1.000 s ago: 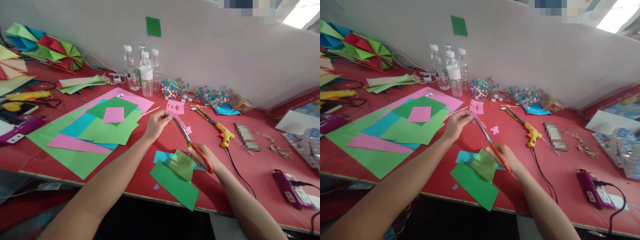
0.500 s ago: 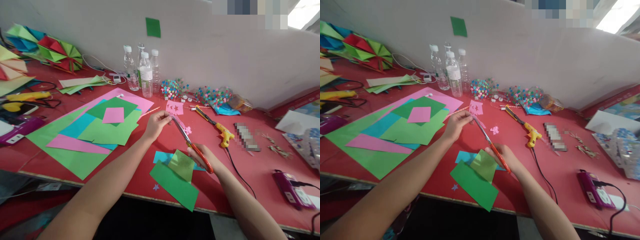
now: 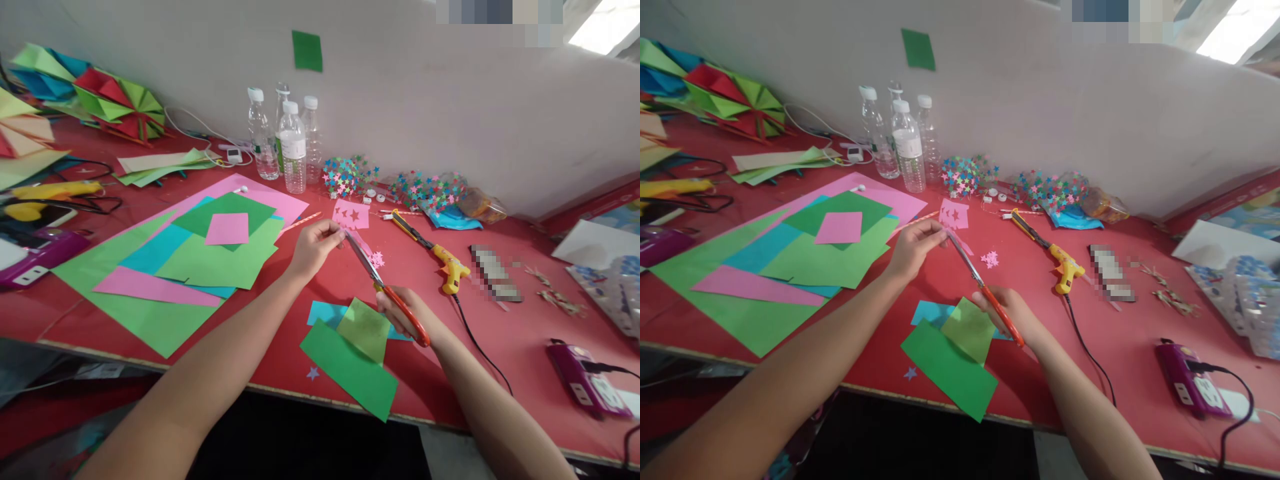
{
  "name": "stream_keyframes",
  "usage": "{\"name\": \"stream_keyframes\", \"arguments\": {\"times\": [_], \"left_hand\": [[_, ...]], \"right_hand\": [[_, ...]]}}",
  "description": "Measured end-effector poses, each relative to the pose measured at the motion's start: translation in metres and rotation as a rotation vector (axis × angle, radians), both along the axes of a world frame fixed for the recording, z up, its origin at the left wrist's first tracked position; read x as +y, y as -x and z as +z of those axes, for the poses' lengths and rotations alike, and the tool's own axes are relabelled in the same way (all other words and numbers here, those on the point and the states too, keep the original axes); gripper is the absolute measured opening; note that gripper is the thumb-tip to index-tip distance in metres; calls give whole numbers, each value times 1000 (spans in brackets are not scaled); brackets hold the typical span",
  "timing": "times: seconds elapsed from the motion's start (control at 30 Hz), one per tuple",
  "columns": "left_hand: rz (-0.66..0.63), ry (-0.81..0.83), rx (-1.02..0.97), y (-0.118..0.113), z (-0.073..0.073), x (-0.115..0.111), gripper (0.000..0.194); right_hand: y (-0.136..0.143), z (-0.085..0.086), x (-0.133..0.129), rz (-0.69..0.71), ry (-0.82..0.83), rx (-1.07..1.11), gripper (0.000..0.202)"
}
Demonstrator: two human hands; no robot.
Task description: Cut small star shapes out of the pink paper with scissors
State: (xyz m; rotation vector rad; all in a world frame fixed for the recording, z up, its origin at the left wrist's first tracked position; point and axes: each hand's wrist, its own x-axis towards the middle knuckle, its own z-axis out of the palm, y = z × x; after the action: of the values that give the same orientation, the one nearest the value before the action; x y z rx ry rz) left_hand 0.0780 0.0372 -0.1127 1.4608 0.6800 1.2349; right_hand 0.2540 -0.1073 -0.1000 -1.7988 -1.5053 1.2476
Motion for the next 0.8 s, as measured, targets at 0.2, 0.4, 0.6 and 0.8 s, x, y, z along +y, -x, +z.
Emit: {"name": "stream_keyframes", "arguments": {"times": [0.2,0.4,0.6,0.8], "left_hand": [[-2,22,-19,-1,1,-1,16],[-42,100,-123,-5,-4,-1,13],[-55,90,-149,-5,-6,-1,14],[-30,24,-92,-3,-3,-2,16]], "right_hand": [[1,-1,0,-32,24,34,47],[7,-1,-1,-86,37,118,48],[6,-3,0,-86,34,127,46],[3,-4,1,-75,56,79,45]]}}
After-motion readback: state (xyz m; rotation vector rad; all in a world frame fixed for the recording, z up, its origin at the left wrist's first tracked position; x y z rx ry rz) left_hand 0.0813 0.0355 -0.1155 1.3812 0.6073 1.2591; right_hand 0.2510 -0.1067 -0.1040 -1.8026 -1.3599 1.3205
